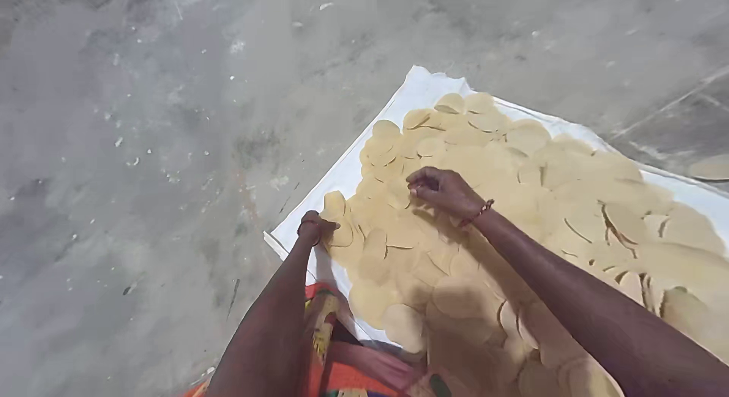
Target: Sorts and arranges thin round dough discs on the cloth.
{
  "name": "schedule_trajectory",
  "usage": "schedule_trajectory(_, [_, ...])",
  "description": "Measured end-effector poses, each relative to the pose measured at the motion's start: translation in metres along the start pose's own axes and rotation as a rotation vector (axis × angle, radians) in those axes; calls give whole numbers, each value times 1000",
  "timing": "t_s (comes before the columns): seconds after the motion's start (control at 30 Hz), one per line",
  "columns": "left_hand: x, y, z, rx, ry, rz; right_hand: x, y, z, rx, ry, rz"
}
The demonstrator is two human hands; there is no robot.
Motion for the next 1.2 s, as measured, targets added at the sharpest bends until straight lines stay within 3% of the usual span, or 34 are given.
schedule_trajectory(0.13, [5, -1, -1, 64, -7, 13, 10, 27, 4, -41, -29, -34])
schedule_trajectory(0.27, [-3, -11, 11, 147, -124, -58, 73, 33, -18, -182, -76, -79])
schedule_trajectory(0.37, [1, -9, 11, 221, -148, -114, 118, 39, -27, -362, -223, -205])
schedule_trajectory(0.5, [32, 16, -3, 124, -147, -209, 156, 31, -47, -542, -340, -387])
schedule_trajectory(0.67, [116, 41, -76, -82, -366, -478, 177, 32, -64, -495, -336, -494])
schedule_trajectory(0.73, [148, 26, -105, -132, -543, -617, 177, 39, -62, -425, -342, -548])
schedule_trajectory(0.8, [169, -12, -121, -140, -828, -742, 175, 45, -59, -402, -324, -621])
schedule_trajectory(0.83, [177, -38, -125, -139, -939, -717, 176, 47, -56, -373, -310, -649])
schedule_trajectory(0.9, [194, -97, -127, -200, -1013, -513, 180, 48, -51, -325, -284, -687])
schedule_trajectory(0.97, [205, -149, -122, -386, -932, -224, 181, 48, -49, -324, -300, -728])
schedule_trajectory(1.03, [207, -181, -113, -505, -870, -80, 177, 45, -47, -293, -315, -712])
schedule_trajectory(1.1, [209, -182, -111, -567, -835, 25, 157, 40, -41, -184, -254, -605])
schedule_trajectory(1.2, [214, -151, -120, -549, -808, 175, 86, 29, -18, 67, -152, -306])
Point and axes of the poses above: each hand's wrist, its own x-axis away from the middle knuckle, its own y-axis out of the back of the hand, z = x × y, the point moved 2 cm from there along -x, towards the middle knuckle, and after that the axes turned 6 degrees about y, right-handed, at the moved point
